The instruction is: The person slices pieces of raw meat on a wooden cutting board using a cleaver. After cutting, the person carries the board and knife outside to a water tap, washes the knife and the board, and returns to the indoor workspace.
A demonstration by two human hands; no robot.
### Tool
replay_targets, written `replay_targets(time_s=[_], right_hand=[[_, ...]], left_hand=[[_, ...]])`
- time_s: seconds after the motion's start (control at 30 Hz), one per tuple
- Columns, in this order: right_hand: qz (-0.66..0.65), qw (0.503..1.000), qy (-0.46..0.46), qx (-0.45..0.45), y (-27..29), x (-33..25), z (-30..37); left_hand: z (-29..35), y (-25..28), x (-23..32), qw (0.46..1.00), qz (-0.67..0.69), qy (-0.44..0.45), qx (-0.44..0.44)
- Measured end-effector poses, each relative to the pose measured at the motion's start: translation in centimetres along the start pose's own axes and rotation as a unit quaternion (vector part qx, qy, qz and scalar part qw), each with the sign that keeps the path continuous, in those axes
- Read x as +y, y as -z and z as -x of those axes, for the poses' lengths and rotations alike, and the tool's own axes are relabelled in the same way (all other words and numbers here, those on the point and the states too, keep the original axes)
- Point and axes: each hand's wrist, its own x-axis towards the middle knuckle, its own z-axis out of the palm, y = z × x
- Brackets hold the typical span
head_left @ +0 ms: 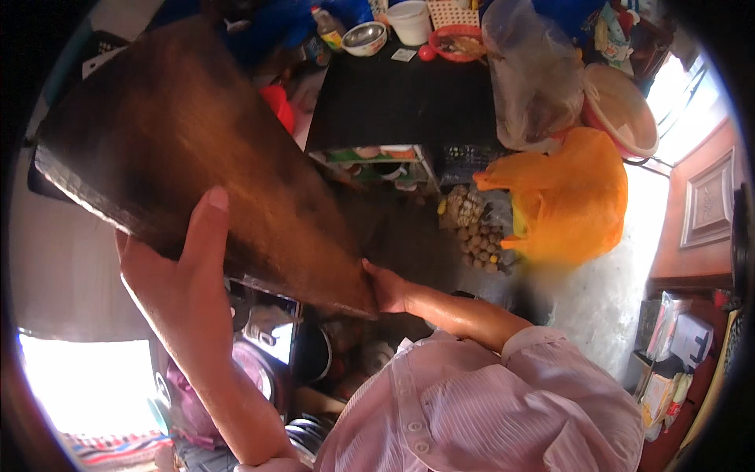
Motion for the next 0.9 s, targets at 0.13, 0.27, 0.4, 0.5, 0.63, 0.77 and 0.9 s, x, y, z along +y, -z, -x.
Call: replay_targets(time_s=[0.13,0.27,0.4,0.5,0.63,0.77,0.9], right_hand=[[0.073,0.991,0.067,0.094,-2.3,-4.1,1.4],[0.197,0.935,0.205,0.210,-2.3,-10.4,5.5],[0.308,0.756,0.414,0.403,-6.4,-16.7,14.4],[0.400,0.622,0.473,0.478,-4.8,-20.9,18.7],[0.455,0.515,0.504,0.523,-3.4,-24.5,21.8],[0.515,0.420,0.469,0.582,-2.1,-26.9,22.5],[0.558,0.299,0.538,0.558,-4.9,-26.7,20.6]], left_hand=[[-3.2,-1.9,0.0,0.998,0.063,-0.009,0.012],[-4.9,-1.8,-1.2,0.992,0.098,0.065,0.054],[-3.5,-6.1,-6.6,0.949,0.158,0.251,0.108],[-1.9,-10.7,-12.7,0.897,0.316,0.308,0.037],[-0.7,-17.6,-15.5,0.816,0.380,0.435,-0.002],[-0.5,-21.4,-17.7,0.791,0.393,0.464,-0.064],[-0.2,-24.5,-21.6,0.799,0.340,0.486,-0.102]])
